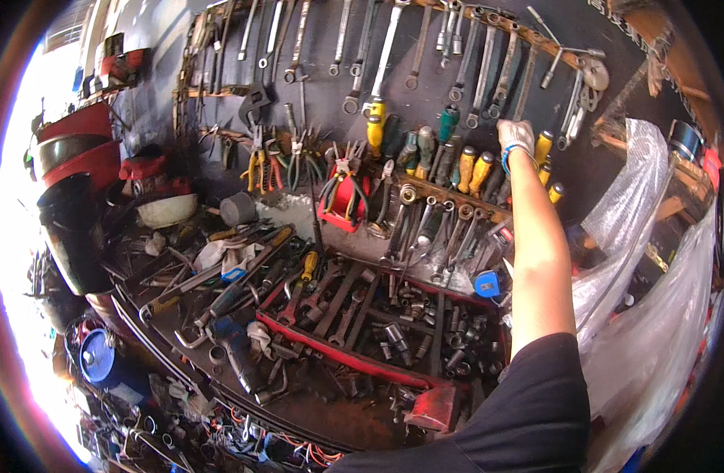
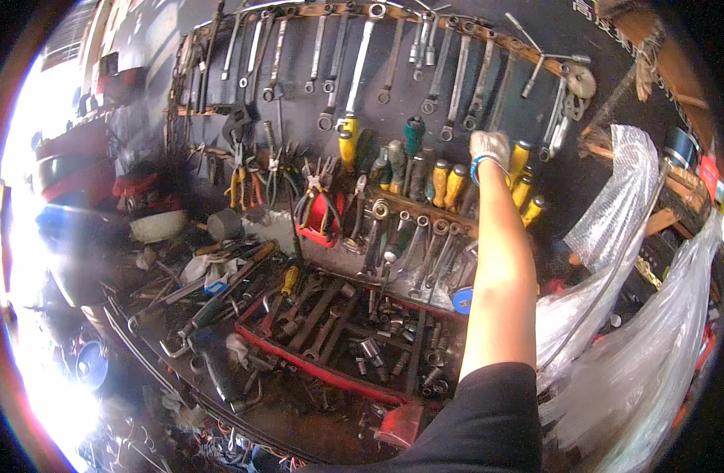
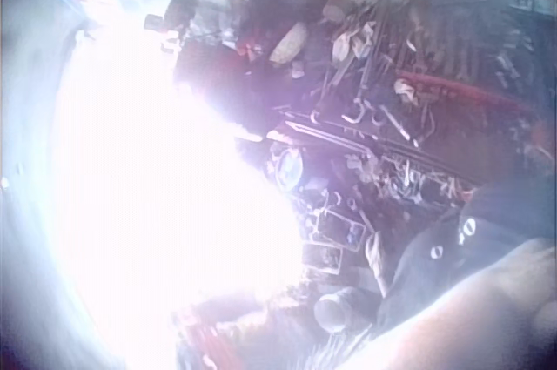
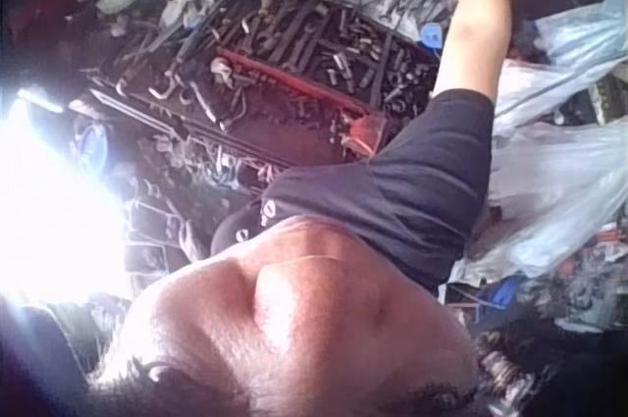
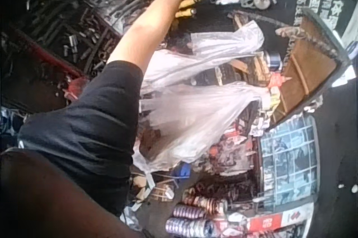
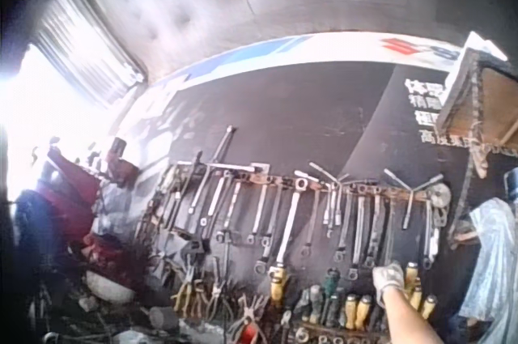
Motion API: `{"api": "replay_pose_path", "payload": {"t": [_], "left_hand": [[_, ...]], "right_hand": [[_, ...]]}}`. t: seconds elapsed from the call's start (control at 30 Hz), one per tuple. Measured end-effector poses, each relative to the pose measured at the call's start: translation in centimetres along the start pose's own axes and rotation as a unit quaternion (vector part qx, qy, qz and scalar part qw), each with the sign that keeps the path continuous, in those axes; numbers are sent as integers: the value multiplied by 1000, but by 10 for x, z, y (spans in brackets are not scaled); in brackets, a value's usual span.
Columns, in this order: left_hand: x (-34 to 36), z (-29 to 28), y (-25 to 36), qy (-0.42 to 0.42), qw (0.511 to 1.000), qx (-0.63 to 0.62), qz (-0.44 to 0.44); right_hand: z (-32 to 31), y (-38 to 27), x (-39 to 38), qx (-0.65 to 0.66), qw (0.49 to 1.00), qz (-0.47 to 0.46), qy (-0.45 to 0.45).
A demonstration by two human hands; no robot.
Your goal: The person selects a wrench from a wall-mounted tool rack, then sits on the floor and uses the wrench to loosen and remove bolts from a disassembled engine block. The person repeatedly reaches for tools and works on the engine block throughout the clip.
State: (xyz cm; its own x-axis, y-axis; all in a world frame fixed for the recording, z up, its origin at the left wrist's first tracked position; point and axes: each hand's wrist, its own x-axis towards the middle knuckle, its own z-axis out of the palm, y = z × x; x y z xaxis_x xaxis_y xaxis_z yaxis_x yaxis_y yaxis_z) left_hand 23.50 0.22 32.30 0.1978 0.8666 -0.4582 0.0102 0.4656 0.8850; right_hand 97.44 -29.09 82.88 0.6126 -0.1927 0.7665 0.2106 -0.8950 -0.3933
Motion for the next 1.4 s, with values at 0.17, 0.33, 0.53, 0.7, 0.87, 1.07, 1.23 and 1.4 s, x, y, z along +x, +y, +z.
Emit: {"api": "replay_pose_path", "payload": {"t": [0.17, 0.33, 0.53, 0.7, 0.87, 1.07, 1.23, 1.4], "left_hand": [[-10, -18, -8, 19, 1000, -10, -4], [-19, -40, -15, 37, 999, -21, -3], [-31, -81, -26, 58, 998, -36, 1], [-40, -123, -38, 77, 996, -50, 5], [-49, -165, -54, 95, 992, -77, 9], [-62, -207, -50, 122, 985, -115, 42], [-50, -219, -24, 59, 986, -123, 100], [-45, -210, -3, 18, 976, -140, 164]], "right_hand": [[0, 2, -17, -368, 900, -232, 11], [-19, -15, -42, -228, 957, -155, 87], [-60, -69, -120, 192, 962, -22, 191], [-86, -115, -211, 363, 919, -107, 110], [-91, -153, -333, 396, 883, -249, 31], [-124, -195, -505, 488, 731, -417, -231], [-161, -230, -662, 465, 599, -486, -435], [-199, -253, -807, 405, 418, -384, -717]]}}
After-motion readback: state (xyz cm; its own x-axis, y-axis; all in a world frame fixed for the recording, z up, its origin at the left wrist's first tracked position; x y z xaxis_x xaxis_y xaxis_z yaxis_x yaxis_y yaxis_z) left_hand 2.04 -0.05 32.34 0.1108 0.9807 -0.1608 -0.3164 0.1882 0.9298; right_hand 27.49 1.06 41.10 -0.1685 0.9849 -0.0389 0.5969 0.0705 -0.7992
